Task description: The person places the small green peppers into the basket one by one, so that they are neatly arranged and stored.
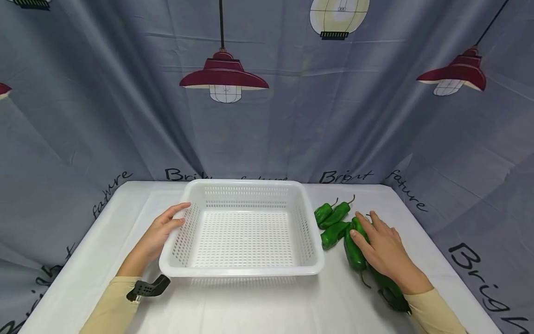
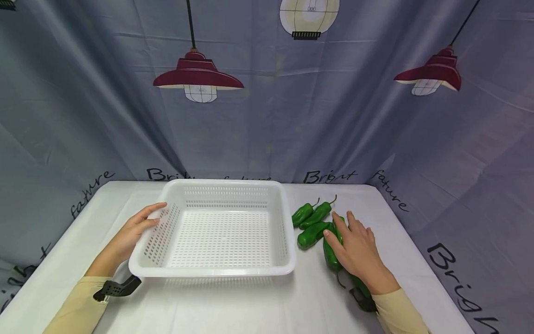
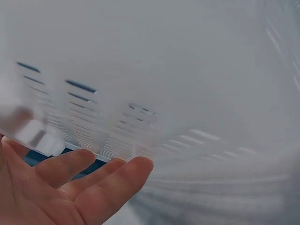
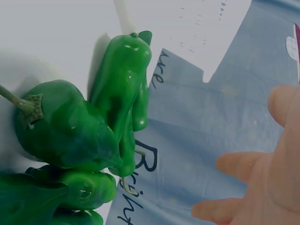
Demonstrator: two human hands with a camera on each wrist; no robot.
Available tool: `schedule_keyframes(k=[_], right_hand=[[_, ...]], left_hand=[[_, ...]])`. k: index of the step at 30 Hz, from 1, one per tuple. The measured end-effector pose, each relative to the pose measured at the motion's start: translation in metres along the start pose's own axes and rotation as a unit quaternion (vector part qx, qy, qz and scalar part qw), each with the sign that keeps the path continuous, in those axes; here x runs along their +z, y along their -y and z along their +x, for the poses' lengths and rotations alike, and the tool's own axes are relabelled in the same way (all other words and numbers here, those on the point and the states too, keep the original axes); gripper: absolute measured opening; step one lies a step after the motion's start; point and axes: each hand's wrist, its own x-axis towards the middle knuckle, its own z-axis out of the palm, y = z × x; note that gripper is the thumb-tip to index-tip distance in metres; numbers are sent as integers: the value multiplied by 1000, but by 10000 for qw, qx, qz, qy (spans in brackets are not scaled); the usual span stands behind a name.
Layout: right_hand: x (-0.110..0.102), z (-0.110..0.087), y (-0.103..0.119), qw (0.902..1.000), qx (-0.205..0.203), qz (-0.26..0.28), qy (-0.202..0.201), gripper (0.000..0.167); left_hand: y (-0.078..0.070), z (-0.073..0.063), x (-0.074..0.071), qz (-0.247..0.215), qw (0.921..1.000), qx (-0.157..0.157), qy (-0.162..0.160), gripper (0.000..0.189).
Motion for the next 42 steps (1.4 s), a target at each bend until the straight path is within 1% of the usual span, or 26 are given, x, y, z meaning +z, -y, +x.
schedule_keyframes(k=[6, 10, 16, 21, 25, 32, 39, 42], right_hand=[[1, 2, 1, 9999, 33, 113, 26, 62], [-1, 3, -4, 9996, 103, 231, 90, 62], [-5, 6, -20, 9976, 219, 619, 198, 62], [-9, 5, -38, 9937, 472, 986, 261, 63], [-10, 3, -52, 9909, 725, 1079, 352, 65], [-5, 2, -67, 9880, 967, 1084, 520, 65], [3, 8, -83, 9739, 1212, 1735, 819, 67], [7, 11, -92, 9704, 1265, 1871, 854, 67]], left_hand=[[2, -2, -2, -15, 10000, 7, 3, 51], [3, -3, -3, 17, 10000, 3, 28, 51], [4, -5, -4, 84, 10000, -22, 19, 52], [5, -6, -4, 106, 9999, 13, 12, 53], [5, -5, -4, 111, 9999, 33, 16, 52], [6, -6, -3, 103, 9999, 51, 0, 51], [4, -4, -1, 87, 9999, 92, -11, 52], [4, -2, 1, 62, 9999, 132, 3, 52]])
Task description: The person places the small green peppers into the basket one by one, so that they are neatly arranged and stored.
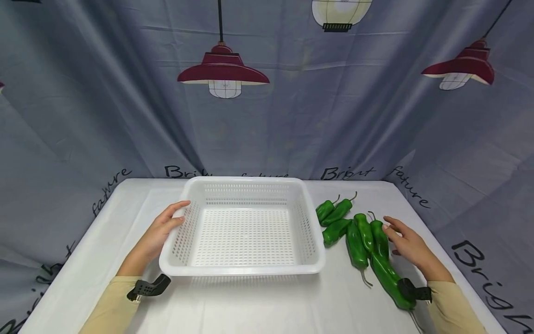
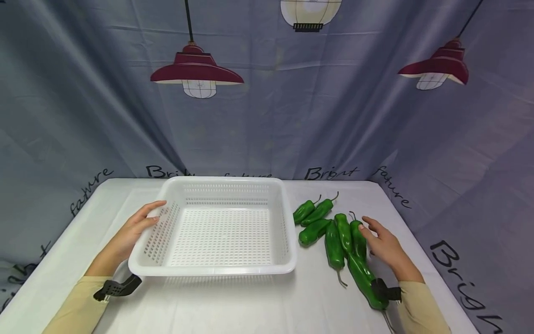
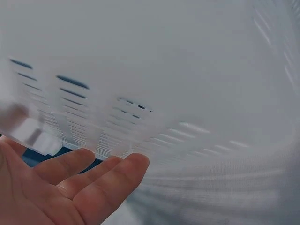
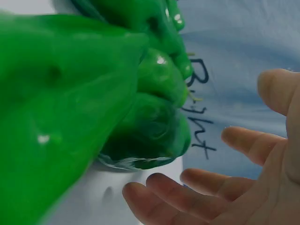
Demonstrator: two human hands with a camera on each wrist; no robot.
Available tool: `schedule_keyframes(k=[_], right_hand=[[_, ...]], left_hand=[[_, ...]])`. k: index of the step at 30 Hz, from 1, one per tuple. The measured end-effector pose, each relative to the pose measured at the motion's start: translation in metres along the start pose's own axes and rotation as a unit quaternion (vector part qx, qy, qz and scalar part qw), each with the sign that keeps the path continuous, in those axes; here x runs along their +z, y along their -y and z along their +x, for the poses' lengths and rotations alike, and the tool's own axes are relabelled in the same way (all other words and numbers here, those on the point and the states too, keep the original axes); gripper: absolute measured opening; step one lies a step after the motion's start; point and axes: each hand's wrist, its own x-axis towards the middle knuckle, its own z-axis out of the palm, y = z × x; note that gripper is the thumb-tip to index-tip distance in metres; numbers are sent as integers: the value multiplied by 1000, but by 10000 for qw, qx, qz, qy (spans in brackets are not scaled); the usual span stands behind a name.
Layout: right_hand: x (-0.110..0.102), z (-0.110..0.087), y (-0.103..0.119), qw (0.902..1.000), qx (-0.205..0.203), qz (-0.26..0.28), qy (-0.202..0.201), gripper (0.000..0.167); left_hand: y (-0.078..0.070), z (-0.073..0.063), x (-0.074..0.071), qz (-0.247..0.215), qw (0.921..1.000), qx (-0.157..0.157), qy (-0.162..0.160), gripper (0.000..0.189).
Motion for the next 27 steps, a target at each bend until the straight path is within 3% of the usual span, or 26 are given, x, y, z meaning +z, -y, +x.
schedule_keyframes(k=[20, 27], right_hand=[[2, 23, -15, 9993, -7, 267, 271, 69], [0, 28, -15, 9973, 318, 454, 488, 76]], left_hand=[[0, 0, -1, -188, 9998, -46, 54, 49], [0, 1, 0, -152, 9999, -73, 31, 50]])
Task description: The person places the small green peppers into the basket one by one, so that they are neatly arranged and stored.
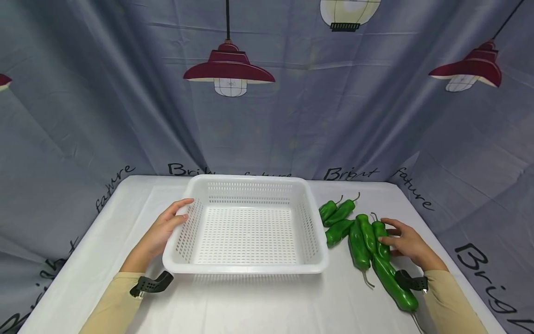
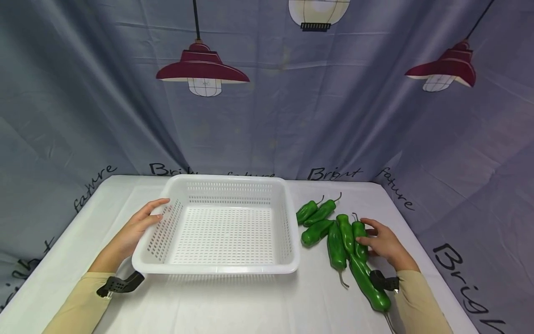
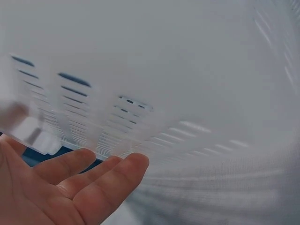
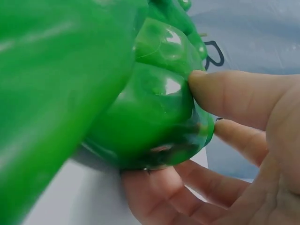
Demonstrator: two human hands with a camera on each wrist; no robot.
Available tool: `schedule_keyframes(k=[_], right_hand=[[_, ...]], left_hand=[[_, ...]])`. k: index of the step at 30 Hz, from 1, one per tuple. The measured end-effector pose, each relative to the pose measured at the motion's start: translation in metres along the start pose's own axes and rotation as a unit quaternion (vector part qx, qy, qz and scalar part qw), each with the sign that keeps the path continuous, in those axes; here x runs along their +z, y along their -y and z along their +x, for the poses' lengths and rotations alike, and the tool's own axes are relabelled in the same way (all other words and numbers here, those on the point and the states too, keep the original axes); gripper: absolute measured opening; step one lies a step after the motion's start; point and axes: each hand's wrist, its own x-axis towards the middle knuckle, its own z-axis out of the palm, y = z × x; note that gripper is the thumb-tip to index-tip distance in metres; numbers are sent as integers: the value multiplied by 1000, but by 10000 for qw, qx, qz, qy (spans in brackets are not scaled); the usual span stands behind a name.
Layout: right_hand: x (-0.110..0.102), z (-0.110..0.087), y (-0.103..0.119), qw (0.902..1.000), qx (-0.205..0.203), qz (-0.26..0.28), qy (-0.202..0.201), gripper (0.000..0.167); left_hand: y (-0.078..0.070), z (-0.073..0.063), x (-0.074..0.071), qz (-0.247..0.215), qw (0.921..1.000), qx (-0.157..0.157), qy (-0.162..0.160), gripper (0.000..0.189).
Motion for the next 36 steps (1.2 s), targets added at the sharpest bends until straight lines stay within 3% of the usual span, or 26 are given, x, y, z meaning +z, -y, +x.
schedule_keyframes(k=[13, 36], right_hand=[[-5, 11, 4, 9985, 333, 61, 426, 78], [-7, 16, -6, 9956, 451, 753, 326, 78]], left_hand=[[2, 1, 0, 15, 10000, -23, -36, 51], [4, 2, -1, -89, 10000, 24, -29, 49]])
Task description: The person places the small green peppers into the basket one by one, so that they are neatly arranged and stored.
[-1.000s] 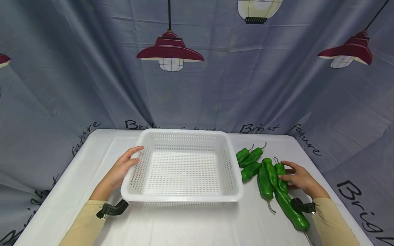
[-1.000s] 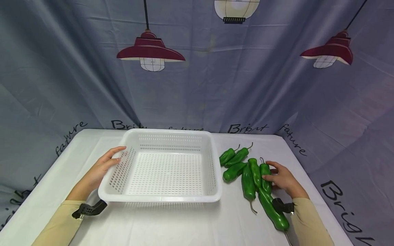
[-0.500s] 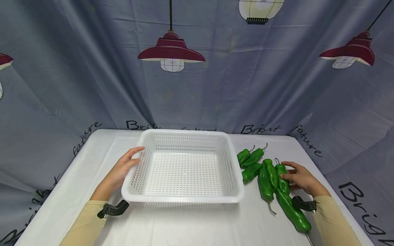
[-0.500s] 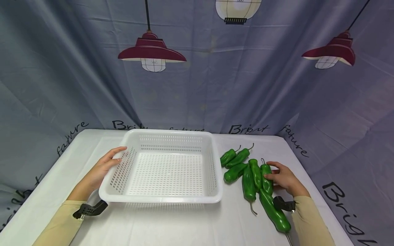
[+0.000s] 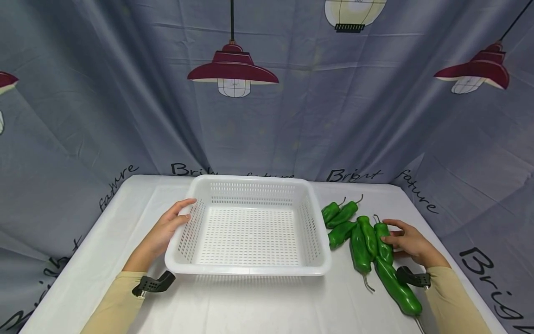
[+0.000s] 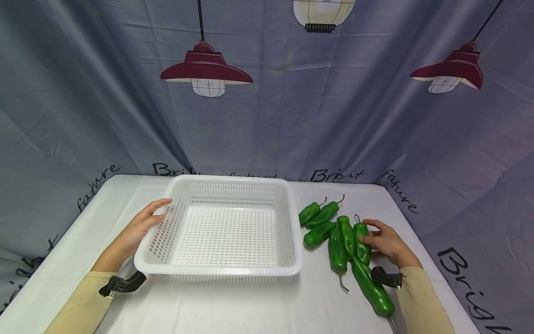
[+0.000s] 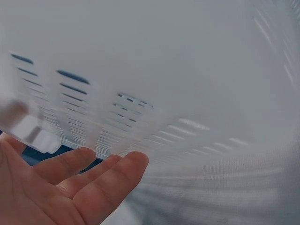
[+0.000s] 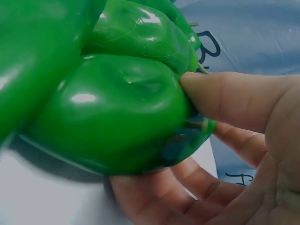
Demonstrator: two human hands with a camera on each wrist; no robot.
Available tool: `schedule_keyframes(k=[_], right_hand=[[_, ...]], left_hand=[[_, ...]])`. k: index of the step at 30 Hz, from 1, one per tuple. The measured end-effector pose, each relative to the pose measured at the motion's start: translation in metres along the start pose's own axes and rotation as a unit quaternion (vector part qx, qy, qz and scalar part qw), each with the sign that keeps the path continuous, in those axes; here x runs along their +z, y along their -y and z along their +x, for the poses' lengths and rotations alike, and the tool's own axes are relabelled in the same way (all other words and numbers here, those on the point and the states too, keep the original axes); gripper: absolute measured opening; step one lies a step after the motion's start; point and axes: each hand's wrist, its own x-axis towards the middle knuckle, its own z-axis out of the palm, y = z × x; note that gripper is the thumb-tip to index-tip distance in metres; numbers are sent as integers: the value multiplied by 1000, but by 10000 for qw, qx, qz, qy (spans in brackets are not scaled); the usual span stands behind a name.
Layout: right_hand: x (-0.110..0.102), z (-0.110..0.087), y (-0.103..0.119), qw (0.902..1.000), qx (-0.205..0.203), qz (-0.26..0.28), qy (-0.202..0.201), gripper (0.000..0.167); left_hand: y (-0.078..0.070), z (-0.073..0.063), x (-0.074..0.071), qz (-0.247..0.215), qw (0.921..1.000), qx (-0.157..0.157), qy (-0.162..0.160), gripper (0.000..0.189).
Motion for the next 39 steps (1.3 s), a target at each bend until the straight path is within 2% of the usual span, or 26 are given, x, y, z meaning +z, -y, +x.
schedule_keyframes(k=[7, 17, 25, 34, 39], right_hand=[[-4, -5, 4, 9995, -240, 140, -148, 76], [-6, -10, 21, 9945, -484, 932, 35, 68], [4, -11, 50, 9902, -705, 1194, 155, 78], [14, -15, 84, 9826, -1065, 1456, 447, 63], [25, -16, 107, 9811, -1138, 1479, 508, 68]], left_hand=[[0, -1, -1, -20, 10000, -9, 3, 49], [2, 0, -2, -105, 9999, 16, 74, 49], [2, 0, -2, -123, 9999, 23, 103, 49], [1, -1, -1, -100, 9999, 24, 96, 49], [0, 0, 0, -64, 9999, 12, 77, 49]])
